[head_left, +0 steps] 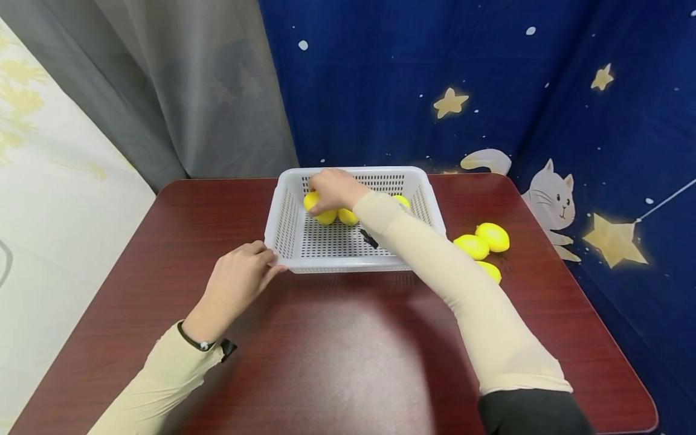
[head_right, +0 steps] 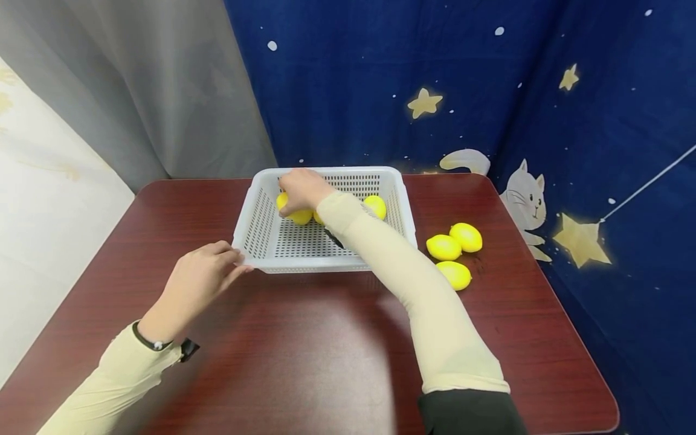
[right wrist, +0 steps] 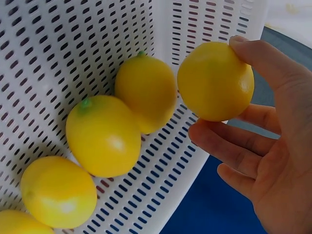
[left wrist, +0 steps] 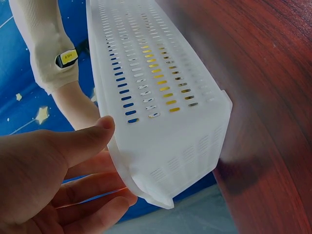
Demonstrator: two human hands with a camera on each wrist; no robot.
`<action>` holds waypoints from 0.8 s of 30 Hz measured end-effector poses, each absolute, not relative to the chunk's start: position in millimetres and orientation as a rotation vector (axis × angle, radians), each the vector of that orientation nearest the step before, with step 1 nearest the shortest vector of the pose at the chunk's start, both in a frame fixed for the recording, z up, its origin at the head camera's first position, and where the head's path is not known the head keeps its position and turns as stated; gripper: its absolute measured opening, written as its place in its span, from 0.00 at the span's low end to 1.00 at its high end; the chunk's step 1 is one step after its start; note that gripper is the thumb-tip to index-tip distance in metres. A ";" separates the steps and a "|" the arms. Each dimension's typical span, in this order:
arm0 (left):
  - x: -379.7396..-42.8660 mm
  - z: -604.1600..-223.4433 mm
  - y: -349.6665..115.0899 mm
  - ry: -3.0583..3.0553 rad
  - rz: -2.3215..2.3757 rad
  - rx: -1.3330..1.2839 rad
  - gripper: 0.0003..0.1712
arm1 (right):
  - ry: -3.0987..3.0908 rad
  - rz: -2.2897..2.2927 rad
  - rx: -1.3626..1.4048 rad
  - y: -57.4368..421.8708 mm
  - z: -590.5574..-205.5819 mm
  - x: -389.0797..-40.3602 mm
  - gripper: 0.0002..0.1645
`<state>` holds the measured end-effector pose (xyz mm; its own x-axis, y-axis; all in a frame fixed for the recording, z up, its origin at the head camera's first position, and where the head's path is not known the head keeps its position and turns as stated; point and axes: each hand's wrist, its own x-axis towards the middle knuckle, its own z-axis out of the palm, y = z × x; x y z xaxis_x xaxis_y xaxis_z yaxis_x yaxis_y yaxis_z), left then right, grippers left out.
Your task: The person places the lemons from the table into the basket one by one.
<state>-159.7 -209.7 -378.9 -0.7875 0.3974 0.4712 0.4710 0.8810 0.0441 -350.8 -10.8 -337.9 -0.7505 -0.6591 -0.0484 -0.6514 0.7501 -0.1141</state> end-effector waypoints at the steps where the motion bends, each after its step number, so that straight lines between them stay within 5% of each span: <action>1: -159.8 -379.0 -210.0 -2.591 -0.219 -0.632 0.14 | 2.857 -0.133 -1.073 -13.1 -338.4 -350.9 0.23; 24: -161.3 -379.5 -211.5 -2.596 -0.204 -0.642 0.15 | 2.780 -0.032 -1.109 -39.9 -356.4 -352.1 0.26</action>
<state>-161.3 -211.5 -379.5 -0.7875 0.4055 0.4642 0.4730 0.8804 0.0334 -352.1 -39.9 -356.4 -0.7157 -0.6863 -0.1296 -0.6831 0.7265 -0.0748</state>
